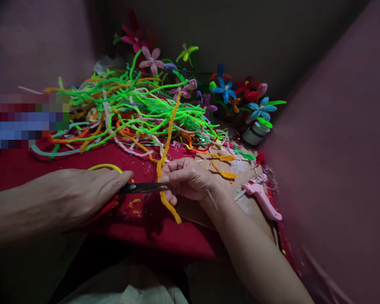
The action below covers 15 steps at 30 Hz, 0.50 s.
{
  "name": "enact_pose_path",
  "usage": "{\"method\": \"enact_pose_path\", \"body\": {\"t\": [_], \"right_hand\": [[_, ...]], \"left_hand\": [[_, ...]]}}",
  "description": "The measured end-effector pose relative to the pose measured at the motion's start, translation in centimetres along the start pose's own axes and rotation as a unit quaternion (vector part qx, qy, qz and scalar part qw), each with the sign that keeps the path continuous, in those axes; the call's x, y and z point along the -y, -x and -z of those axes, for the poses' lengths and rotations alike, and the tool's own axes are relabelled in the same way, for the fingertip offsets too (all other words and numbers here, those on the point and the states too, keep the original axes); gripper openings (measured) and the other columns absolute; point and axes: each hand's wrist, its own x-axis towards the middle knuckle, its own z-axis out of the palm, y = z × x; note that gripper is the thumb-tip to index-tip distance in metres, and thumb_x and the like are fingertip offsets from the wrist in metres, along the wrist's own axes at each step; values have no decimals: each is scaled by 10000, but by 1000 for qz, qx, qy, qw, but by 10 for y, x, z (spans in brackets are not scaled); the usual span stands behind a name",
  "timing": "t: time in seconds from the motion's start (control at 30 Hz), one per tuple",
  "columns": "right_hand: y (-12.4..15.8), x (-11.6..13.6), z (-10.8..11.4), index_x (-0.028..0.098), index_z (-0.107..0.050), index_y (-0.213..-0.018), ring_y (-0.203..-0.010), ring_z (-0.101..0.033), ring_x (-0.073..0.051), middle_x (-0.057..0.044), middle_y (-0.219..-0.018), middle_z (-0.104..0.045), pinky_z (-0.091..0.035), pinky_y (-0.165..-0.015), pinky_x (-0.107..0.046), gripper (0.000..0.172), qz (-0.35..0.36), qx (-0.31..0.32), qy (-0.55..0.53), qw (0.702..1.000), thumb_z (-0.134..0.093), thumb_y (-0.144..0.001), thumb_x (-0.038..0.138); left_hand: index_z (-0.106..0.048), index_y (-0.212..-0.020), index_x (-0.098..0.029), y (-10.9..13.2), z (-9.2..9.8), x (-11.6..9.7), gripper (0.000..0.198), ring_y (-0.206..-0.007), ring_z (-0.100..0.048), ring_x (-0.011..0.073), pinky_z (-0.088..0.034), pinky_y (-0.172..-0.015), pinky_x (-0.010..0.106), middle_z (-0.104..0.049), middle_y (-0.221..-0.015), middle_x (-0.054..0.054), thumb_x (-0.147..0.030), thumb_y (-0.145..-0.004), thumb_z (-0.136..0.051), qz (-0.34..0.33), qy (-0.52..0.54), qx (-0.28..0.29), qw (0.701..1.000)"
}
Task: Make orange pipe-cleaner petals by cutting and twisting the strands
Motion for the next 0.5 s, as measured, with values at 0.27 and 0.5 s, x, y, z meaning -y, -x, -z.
{"method": "enact_pose_path", "body": {"t": [0.27, 0.5], "right_hand": [[1, 1, 3, 79, -574, -667, -378, -595, -132, -41, -502, -643, -478, -365, -187, 127, -24, 12, 0, 1000, -658, -695, 170], [0, 1, 1, 80, -571, -658, -366, -578, -122, -22, -475, -613, -469, -346, -179, 107, -30, 6, -2, 1000, -647, -689, 149]], "left_hand": [[-570, -804, -139, -6, 10, 6, 302, -470, -479, 163, -335, -431, 273, -552, -600, 54, 1, -797, -303, -76, -33, -2, 997], [-556, -824, -154, -4, 13, 8, 281, -493, -446, 153, -305, -446, 281, -545, -634, 38, -8, -807, -317, -66, 4, 21, 998]]}}
